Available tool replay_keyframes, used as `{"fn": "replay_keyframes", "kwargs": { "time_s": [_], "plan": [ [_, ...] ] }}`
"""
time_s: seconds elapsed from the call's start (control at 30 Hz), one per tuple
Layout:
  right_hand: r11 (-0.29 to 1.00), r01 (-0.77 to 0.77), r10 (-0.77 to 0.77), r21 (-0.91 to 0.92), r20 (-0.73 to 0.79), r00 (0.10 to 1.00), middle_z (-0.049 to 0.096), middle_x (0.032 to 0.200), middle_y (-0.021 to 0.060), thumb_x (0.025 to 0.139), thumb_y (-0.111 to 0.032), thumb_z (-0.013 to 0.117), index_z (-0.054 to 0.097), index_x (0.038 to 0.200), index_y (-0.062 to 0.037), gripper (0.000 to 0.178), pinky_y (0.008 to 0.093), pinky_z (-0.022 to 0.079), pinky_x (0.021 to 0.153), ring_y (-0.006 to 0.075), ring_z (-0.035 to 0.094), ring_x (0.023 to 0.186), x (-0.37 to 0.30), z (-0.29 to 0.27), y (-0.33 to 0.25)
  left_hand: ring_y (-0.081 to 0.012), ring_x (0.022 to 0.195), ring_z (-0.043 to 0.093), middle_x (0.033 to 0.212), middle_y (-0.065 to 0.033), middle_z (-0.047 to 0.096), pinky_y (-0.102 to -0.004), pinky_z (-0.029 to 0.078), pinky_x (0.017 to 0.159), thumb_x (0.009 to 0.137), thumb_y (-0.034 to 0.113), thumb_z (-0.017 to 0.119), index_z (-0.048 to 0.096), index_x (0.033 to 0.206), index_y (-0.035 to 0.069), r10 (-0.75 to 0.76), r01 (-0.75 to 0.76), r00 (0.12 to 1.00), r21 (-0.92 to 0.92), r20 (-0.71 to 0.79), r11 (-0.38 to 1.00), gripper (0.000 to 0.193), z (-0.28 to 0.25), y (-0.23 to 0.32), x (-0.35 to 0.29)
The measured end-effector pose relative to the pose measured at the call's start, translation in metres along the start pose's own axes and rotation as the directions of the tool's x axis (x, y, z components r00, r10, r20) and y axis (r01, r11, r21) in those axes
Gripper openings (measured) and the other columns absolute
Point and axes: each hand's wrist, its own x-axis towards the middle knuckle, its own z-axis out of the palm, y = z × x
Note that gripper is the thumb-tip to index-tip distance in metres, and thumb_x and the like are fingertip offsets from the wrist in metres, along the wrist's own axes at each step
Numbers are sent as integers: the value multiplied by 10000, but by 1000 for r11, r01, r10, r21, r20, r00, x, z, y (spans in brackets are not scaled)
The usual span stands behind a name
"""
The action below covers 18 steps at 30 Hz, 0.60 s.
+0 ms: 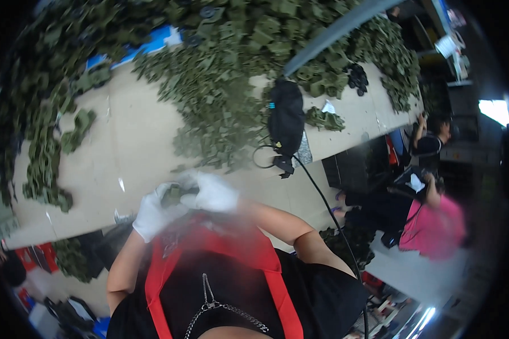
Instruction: The person assembles plastic toy tank parts by hand, pulling pieces from large piles and connecting them together at a factory workstation.
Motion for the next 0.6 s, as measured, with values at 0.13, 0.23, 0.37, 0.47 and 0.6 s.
{"fn": "replay_keyframes", "kwargs": {
  "time_s": [0.13, 0.23, 0.37, 0.47, 0.6],
  "plan": [
    [878, 161, -164, -450, 33, 986, 577, 1185, 277, 661, -444, 769, 371, 1412, -65, 931, 398, 479, 929, 418, 591, 1060, -31, -55, -37, -137, 920, 632, 1002, -77, 676, -299, 510, 857, 679, 75, 805, 580, 1159, 7, 43, -51, 998, -254, -37, 966, 534, 9, 44, 47],
    [861, 70, -189, -503, -189, 964, 609, 1122, 247, 645, -483, 765, 461, 1324, -61, 855, 419, 484, 904, 392, 605, 1030, -28, -70, -4, -230, 951, 676, 1009, -125, 693, -331, 529, 839, 670, 153, 806, 589, 1110, 66, 170, -177, 983, 126, 62, 976, 499, 19, 97, 87],
    [959, 77, -199, -273, -452, 870, 653, 1073, 136, 648, -283, 823, 563, 1176, -46, 635, 363, 489, 886, 275, 628, 1001, -34, -133, -10, -318, 1163, 545, 1303, -179, 497, -385, 468, 951, 696, 325, 789, 455, 1325, 114, 263, -265, 964, 164, 32, 950, 744, 48, 135, 154],
    [953, 247, -269, -173, -858, 437, 664, 1021, 85, 779, -116, 705, 664, 1020, -30, 259, 305, 517, 741, 163, 627, 901, -18, -237, -7, -354, 1291, 399, 1429, -182, 282, -405, 433, 1000, 712, 361, 792, 279, 1457, 128, 390, -339, 901, 254, -189, 906, 934, 53, 150, 175],
    [623, 757, 49, 197, -976, 214, 684, 862, 64, 805, -166, 721, 704, 988, -64, 211, 319, 507, 711, 183, 642, 758, -24, -480, 45, -346, 1200, 480, 1353, -192, 381, -414, 454, 972, 745, 353, 781, 349, 1419, 78, 354, -334, 869, 117, -347, 935, 846, 42, 86, 166]
  ]
}}
